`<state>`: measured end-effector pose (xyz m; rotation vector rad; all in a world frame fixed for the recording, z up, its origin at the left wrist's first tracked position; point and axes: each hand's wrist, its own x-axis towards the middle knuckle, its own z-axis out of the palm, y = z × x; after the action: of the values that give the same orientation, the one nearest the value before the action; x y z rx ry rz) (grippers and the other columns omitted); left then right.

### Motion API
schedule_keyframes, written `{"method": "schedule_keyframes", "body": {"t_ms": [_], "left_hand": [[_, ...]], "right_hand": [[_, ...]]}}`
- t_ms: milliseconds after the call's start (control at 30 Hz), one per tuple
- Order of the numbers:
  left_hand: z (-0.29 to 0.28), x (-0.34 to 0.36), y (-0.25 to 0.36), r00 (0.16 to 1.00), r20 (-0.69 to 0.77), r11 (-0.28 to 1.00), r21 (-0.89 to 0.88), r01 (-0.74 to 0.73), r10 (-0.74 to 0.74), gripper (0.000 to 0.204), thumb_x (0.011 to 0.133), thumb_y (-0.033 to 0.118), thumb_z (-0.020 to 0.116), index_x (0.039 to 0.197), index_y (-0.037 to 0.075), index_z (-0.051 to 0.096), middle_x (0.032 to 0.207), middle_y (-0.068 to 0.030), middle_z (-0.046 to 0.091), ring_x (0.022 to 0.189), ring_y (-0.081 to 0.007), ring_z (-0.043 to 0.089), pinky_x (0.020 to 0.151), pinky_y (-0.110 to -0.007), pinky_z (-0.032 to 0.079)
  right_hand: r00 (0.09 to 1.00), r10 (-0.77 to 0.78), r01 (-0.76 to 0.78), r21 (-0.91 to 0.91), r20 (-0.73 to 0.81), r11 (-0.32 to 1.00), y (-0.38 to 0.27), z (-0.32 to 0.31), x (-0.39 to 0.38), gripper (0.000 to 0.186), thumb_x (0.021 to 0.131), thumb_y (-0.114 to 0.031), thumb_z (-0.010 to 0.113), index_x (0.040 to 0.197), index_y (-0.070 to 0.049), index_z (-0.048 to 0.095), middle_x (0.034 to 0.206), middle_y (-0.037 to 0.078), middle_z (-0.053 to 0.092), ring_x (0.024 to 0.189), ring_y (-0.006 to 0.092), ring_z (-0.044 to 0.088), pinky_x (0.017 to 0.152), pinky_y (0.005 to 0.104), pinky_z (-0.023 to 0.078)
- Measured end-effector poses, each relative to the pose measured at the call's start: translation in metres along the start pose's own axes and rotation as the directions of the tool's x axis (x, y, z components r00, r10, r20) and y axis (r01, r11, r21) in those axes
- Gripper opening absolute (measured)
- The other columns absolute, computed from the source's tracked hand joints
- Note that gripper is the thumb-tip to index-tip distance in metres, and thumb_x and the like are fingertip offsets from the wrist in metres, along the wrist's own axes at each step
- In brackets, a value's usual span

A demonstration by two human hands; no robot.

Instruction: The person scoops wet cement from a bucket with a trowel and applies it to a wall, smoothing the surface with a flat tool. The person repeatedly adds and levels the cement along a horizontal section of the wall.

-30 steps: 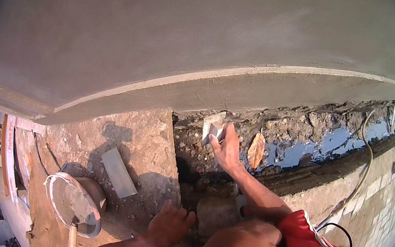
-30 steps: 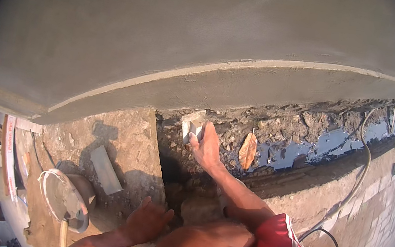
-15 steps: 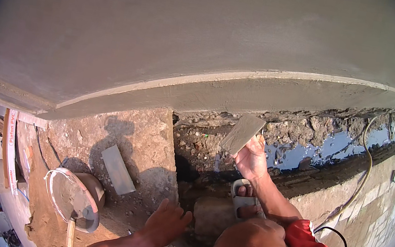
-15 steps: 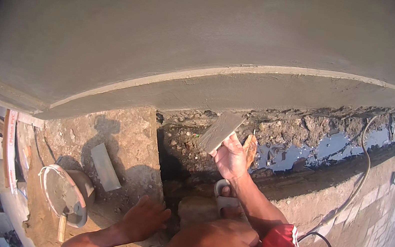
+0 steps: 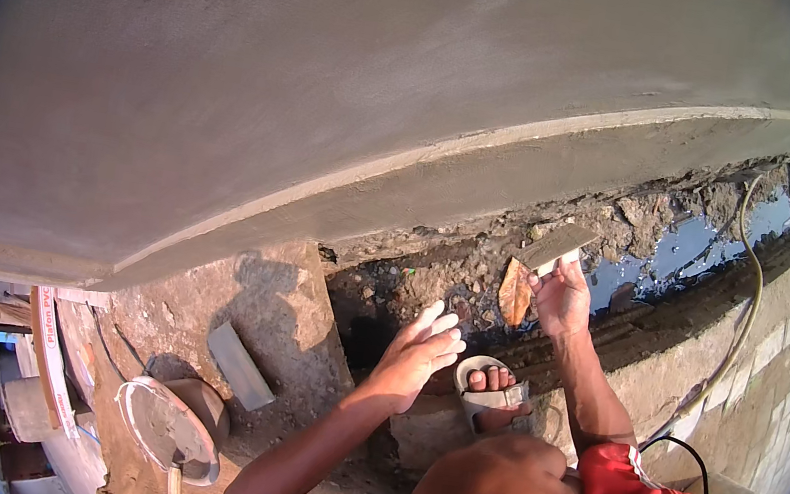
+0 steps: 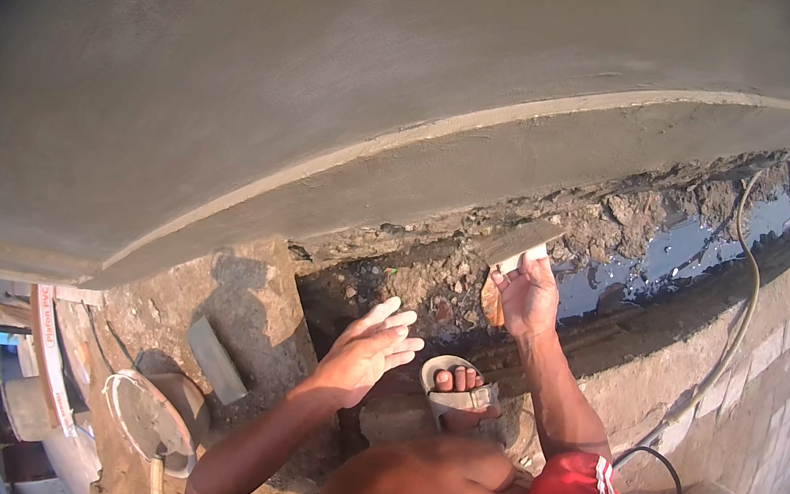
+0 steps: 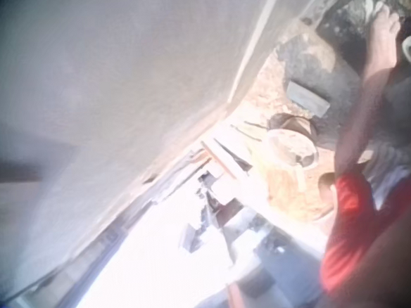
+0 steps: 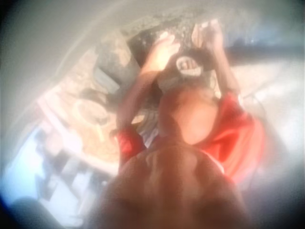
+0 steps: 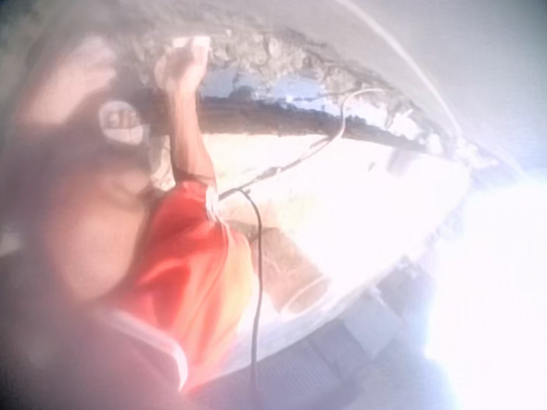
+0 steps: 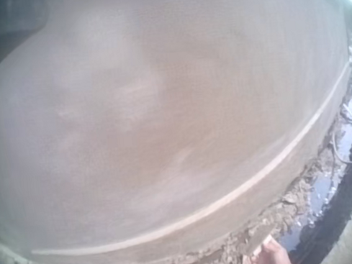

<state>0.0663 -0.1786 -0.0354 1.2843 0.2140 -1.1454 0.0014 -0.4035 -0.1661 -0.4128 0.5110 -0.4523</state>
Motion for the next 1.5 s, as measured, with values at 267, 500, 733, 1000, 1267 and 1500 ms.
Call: {"method": "schedule_keyframes", "body": {"t_ms": [267,500,733,1000,1267,1500], "left_hand": [[0.048,0.108,0.035,0.985,-0.056,0.642,-0.752,-0.149,0.163,0.080,0.083,0.012,0.054,0.144,0.000,0.004,0.151,-0.0200,0.011,0.130,-0.0473,0.028,0.108,-0.051,0.032],[0.067,0.113,0.060,0.977,-0.085,0.529,-0.830,-0.178,0.196,0.085,0.083,0.012,0.051,0.146,0.004,-0.005,0.154,-0.0146,-0.001,0.140,-0.0360,0.014,0.113,-0.051,0.023],[0.075,0.116,0.067,0.975,-0.076,0.482,-0.860,-0.171,0.210,0.083,0.084,0.010,0.052,0.146,0.004,-0.003,0.154,-0.0107,-0.001,0.139,-0.0366,0.016,0.112,-0.051,0.025],[0.074,0.115,0.066,0.973,-0.071,0.440,-0.883,-0.164,0.219,0.085,0.086,0.012,0.053,0.147,0.007,-0.007,0.155,-0.0093,-0.001,0.140,-0.0376,0.015,0.112,-0.053,0.026],[0.062,0.104,0.047,0.967,-0.097,0.519,-0.829,-0.210,0.237,0.077,0.085,0.011,0.054,0.144,0.000,0.006,0.150,-0.0189,0.008,0.129,-0.0419,0.033,0.109,-0.050,0.032],[-0.008,0.036,0.006,0.956,-0.220,0.916,-0.307,-0.257,0.195,0.057,0.092,0.019,0.051,0.139,-0.003,0.028,0.127,-0.0199,0.050,0.106,-0.0287,0.056,0.092,-0.040,0.045]], "right_hand": [[0.998,-0.031,0.029,-0.040,-0.052,0.999,-0.017,-0.008,0.002,0.035,0.088,-0.021,0.059,0.121,-0.013,0.048,0.108,-0.001,0.059,0.095,0.0156,0.059,0.071,0.0321,0.050],[0.996,-0.036,0.026,-0.111,-0.081,0.994,-0.034,-0.020,0.006,0.034,0.090,-0.021,0.056,0.123,-0.014,0.049,0.106,-0.002,0.060,0.093,0.0129,0.058,0.070,0.0311,0.049],[0.995,-0.016,0.010,-0.068,-0.100,0.998,-0.034,-0.028,0.013,0.021,0.092,-0.013,0.052,0.113,-0.011,0.051,0.103,0.002,0.060,0.090,0.0141,0.060,0.068,0.0307,0.051],[0.992,0.011,-0.020,-0.076,-0.123,0.997,-0.028,-0.031,0.014,0.021,0.091,-0.013,0.052,0.113,-0.013,0.051,0.102,0.001,0.060,0.089,0.0128,0.060,0.068,0.0301,0.051],[0.997,0.039,-0.043,-0.072,-0.065,0.996,-0.025,-0.015,0.009,0.034,0.087,-0.018,0.060,0.118,-0.012,0.049,0.107,0.001,0.059,0.094,0.0152,0.059,0.072,0.0318,0.051],[0.927,0.326,-0.336,0.028,0.186,0.941,-0.010,0.001,0.001,0.062,0.077,-0.018,0.069,0.131,-0.006,0.043,0.122,0.010,0.055,0.110,0.0264,0.056,0.093,0.0433,0.048]]}}
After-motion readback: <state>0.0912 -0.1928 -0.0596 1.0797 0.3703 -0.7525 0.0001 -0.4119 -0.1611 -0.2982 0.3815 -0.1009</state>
